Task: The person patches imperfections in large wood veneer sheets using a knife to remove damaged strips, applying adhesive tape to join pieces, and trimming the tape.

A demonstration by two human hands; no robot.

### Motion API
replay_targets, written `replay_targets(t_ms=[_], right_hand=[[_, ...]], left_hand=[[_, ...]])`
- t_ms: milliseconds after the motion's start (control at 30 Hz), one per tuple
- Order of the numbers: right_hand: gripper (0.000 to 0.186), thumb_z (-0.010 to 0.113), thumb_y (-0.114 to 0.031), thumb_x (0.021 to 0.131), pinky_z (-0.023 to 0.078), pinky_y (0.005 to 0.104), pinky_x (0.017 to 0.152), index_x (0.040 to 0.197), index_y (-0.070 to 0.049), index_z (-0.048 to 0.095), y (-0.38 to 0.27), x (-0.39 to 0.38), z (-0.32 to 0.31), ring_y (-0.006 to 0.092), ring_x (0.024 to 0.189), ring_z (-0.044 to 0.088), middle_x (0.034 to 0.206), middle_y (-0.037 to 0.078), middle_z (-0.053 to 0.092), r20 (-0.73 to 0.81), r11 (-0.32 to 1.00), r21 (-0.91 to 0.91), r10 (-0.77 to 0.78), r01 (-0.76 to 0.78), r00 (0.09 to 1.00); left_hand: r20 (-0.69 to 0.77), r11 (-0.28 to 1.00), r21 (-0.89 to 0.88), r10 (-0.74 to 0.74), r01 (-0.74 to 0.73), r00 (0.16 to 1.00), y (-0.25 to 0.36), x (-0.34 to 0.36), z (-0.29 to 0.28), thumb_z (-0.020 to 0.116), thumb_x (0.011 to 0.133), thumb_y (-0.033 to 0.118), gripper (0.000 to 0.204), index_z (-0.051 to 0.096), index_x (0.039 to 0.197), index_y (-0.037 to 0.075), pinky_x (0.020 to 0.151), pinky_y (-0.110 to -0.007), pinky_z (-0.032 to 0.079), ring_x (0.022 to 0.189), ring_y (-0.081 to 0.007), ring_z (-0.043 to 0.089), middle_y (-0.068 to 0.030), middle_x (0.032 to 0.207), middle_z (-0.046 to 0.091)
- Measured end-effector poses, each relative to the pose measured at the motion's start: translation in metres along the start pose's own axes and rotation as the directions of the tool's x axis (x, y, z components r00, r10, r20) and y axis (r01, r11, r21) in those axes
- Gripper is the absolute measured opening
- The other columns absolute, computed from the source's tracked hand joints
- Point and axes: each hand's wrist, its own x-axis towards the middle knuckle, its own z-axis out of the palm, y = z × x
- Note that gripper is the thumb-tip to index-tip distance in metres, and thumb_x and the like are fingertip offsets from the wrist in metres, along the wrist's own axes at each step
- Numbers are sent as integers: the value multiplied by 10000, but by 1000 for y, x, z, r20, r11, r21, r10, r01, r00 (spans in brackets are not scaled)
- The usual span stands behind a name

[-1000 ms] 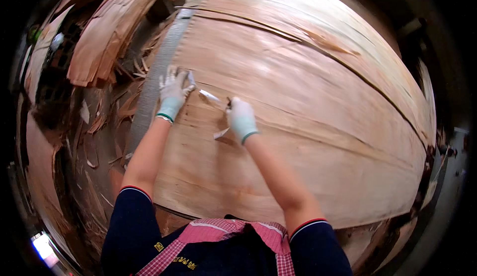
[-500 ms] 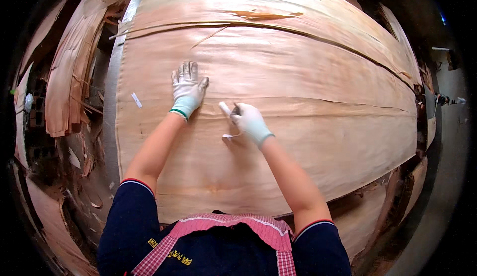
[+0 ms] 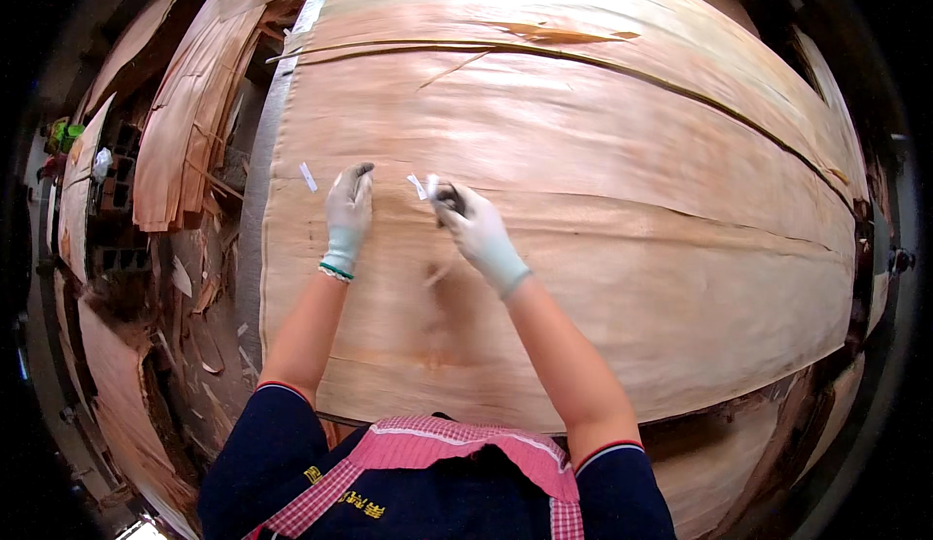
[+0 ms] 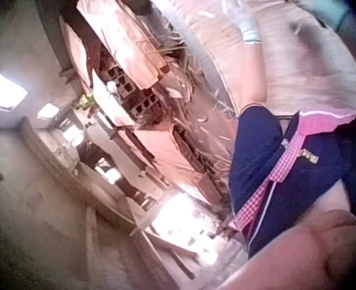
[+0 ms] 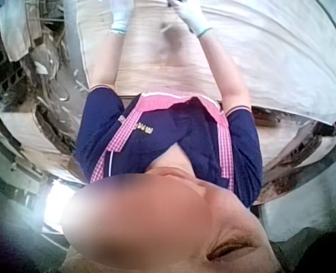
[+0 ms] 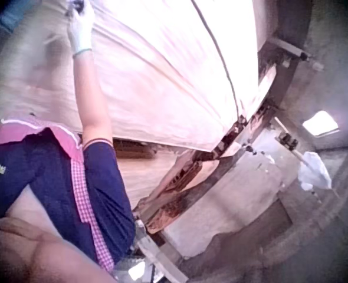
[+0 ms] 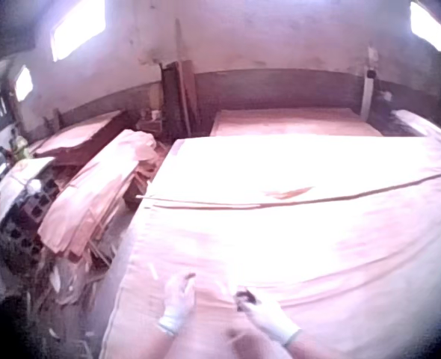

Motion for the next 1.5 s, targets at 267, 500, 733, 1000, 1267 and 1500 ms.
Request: replay_targets(t_ms=[267,500,733,1000,1267,1500], right_hand=[[82,599,-75,907,452,256,609,906,2,626,38,46,42,89,692,546,785,22,634,-139,978,14,208,-208,968],[248,662,-228,875,501,455,747,920,15,636,34,57,22,409,833,636,871,234,659,-52,598,-801,-113,26,992],[218,627,-198,912,492,346,613,870,16,610,-43,23,-17,212,676,660,732,132,664,-28,818,-574,14,-28,999],[97,600,-91,919,486,297,590,938,-4,561,-20,-134,-37,188,639,674,728,130,658,-174,943,-332,-67,6,983],[153,621,-140,929,490,264,615,1021,-22,590,8,-203,-98,103,676,587,755,32,618,-390,982,91,190,-167,901],[139,624,-115,921,415,262,568,893,20,599,88,-184,-212,76,653,489,711,21,588,-521,979,-185,-21,-89,853]], left_hand=[[385,780,245,466,-576,796,-2,1,6,578,881,120,462,508,1329,34,1112,-423,333,1317,-319,435,-164,1367,511],[664,657,246,421,-713,618,-11,3,4,548,919,266,541,436,1393,31,1166,-421,253,1378,-299,355,-160,1465,411],[578,992,-123,104,-39,809,-32,23,-2,490,966,253,466,465,1366,15,1135,-384,314,1306,-318,451,-163,1408,487],[777,610,-531,75,588,625,122,-86,1,631,932,167,416,517,1299,10,921,-299,472,1034,-142,581,-57,1126,630],[778,791,-413,49,452,626,139,-154,137,635,910,130,132,648,930,0,725,-284,489,798,-134,611,-58,870,671],[526,965,-242,216,-99,822,172,-106,273,660,848,87,77,634,910,50,718,-291,496,769,-173,616,-83,875,654]])
